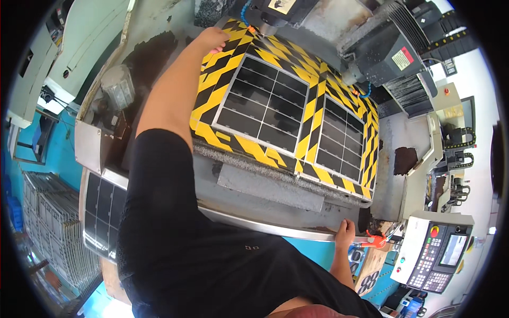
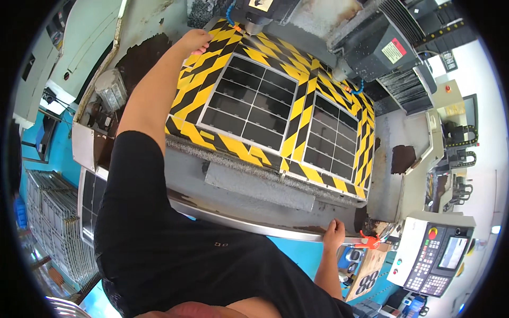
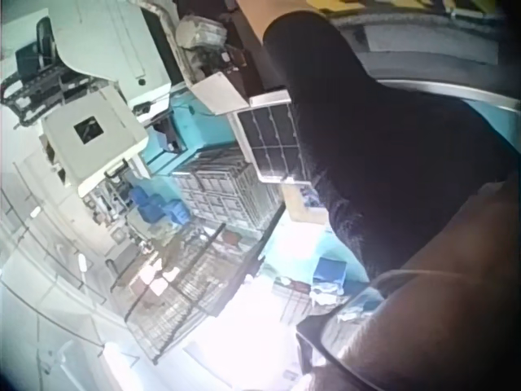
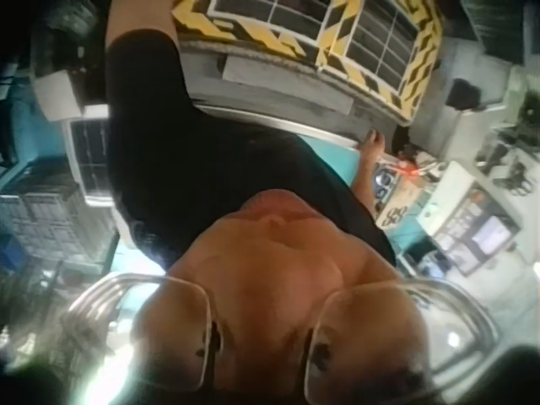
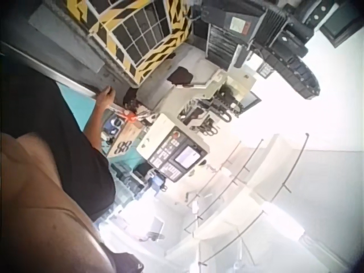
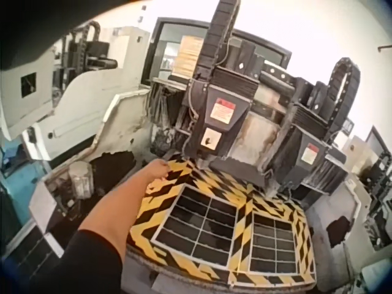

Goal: The person places a sheet onto a machine, presses buttons on a control panel, and uses an air nozzle on the sheet. After closing and opening the machine door, they remove a piece from the sheet and measure it with a dial caliper while referencing a document.

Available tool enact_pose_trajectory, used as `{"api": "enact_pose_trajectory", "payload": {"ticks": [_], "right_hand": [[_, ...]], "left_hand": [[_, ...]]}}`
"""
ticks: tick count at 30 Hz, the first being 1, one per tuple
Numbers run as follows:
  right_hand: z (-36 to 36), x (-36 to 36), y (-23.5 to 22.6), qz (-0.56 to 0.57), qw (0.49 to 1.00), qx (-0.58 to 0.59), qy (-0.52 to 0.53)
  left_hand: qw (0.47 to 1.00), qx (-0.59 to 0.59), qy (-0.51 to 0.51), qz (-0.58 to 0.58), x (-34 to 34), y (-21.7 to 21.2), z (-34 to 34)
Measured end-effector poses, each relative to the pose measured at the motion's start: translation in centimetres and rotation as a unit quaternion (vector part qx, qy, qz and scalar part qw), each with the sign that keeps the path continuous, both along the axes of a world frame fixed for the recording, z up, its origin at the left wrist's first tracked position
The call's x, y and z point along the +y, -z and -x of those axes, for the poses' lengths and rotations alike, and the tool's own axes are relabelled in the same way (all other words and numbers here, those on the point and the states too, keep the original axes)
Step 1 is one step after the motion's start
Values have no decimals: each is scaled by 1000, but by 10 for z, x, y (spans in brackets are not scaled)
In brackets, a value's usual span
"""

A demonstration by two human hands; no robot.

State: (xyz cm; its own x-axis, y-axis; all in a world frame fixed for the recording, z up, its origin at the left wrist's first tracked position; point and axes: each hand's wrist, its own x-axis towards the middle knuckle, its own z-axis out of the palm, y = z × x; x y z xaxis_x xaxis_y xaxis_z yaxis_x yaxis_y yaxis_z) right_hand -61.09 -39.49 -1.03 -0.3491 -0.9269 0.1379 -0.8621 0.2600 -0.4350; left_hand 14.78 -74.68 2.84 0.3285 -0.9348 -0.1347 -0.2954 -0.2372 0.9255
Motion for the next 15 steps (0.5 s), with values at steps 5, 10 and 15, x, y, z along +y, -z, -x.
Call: {"api": "enact_pose_trajectory", "payload": {"ticks": [5, 10, 15], "right_hand": [[-2, -6, 0, -19, 996, -17, 81], [-8, -4, -6, -44, 993, 23, 102], [-12, -3, -9, -25, 996, 27, 85]], "left_hand": [[999, 5, -15, -35, -71, 11, 16], [996, 56, -30, 64, -126, 31, 29], [972, 195, -65, 113, -133, 33, 39]]}}
